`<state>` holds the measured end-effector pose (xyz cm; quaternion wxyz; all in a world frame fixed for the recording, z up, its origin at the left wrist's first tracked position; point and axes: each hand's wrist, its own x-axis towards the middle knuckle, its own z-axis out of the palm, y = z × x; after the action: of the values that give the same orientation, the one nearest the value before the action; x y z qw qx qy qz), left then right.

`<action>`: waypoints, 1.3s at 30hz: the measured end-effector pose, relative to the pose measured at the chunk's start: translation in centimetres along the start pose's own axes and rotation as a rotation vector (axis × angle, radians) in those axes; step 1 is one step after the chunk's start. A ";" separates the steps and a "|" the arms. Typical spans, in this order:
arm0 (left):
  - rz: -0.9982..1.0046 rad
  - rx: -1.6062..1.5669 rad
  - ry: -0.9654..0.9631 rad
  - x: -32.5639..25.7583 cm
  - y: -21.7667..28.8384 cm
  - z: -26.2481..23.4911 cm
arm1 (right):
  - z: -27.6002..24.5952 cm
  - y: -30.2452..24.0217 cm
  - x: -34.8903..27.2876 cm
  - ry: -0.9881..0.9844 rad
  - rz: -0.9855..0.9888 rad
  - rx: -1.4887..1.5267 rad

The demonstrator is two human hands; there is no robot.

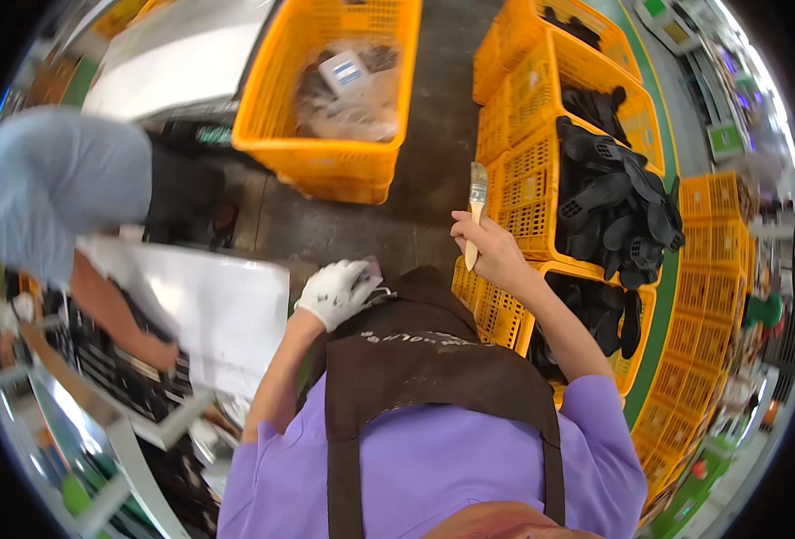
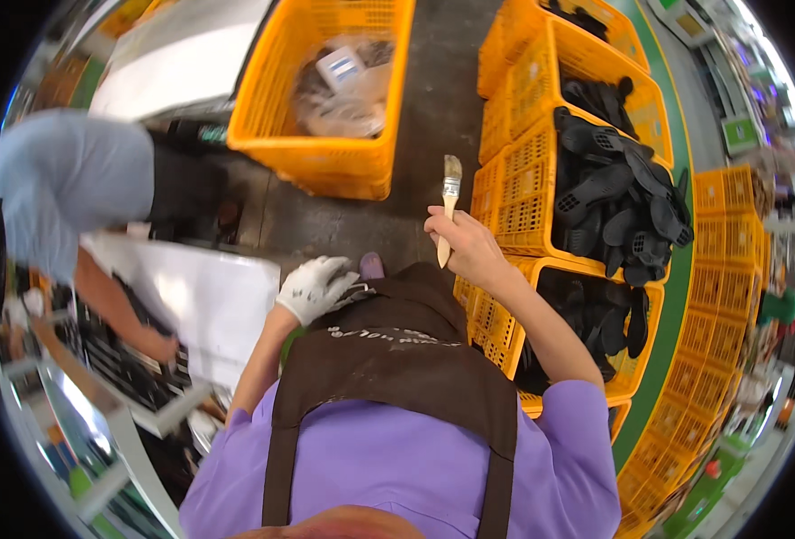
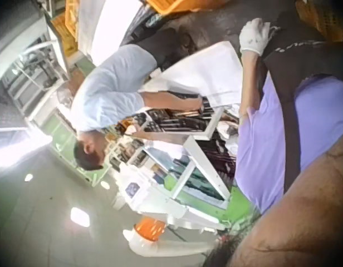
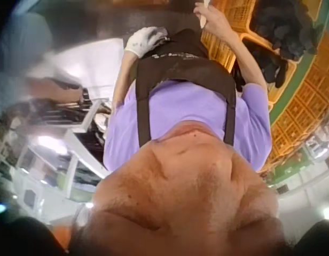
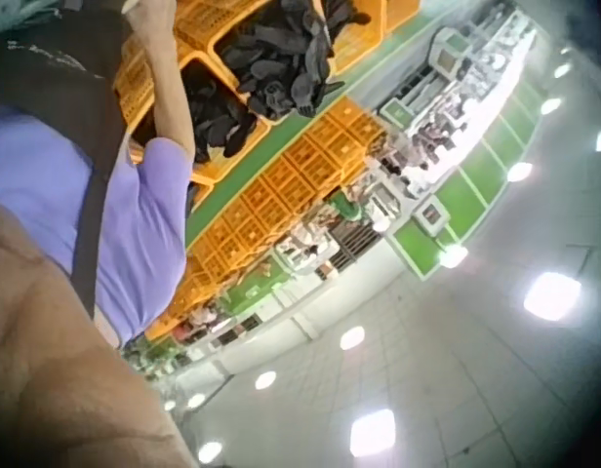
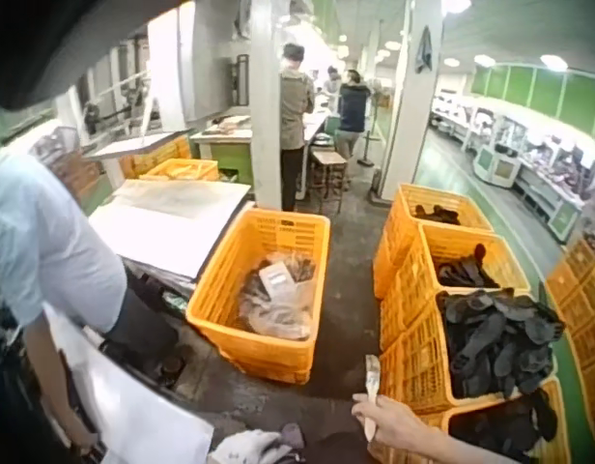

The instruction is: The person applies a dark liquid to the soles of black slip-on shoes using a brush. They pick up shoes from a conveyor belt and a nearby crate, apply the liquid to the sole, and place the shoes back on the belt. The process is repeated for multiple shoes.

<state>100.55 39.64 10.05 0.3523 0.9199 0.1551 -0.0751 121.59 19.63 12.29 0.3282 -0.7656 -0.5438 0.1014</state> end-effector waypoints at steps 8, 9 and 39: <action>0.022 -0.016 -0.123 13.4 -0.6 1.5 | -10.5 20.1 8.0 0.235 0.188 -0.115; -0.001 -0.054 -0.097 15.1 -0.7 1.6 | -12.5 23.7 9.2 0.245 0.236 -0.117; -0.753 -0.292 0.048 36.7 10.9 -6.3 | -35.0 69.1 24.5 0.410 0.445 -0.654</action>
<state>138.92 44.73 12.38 0.4233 0.7406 0.4985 -0.1544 202.00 14.55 1.62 0.1400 -0.9320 -0.2928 -0.1615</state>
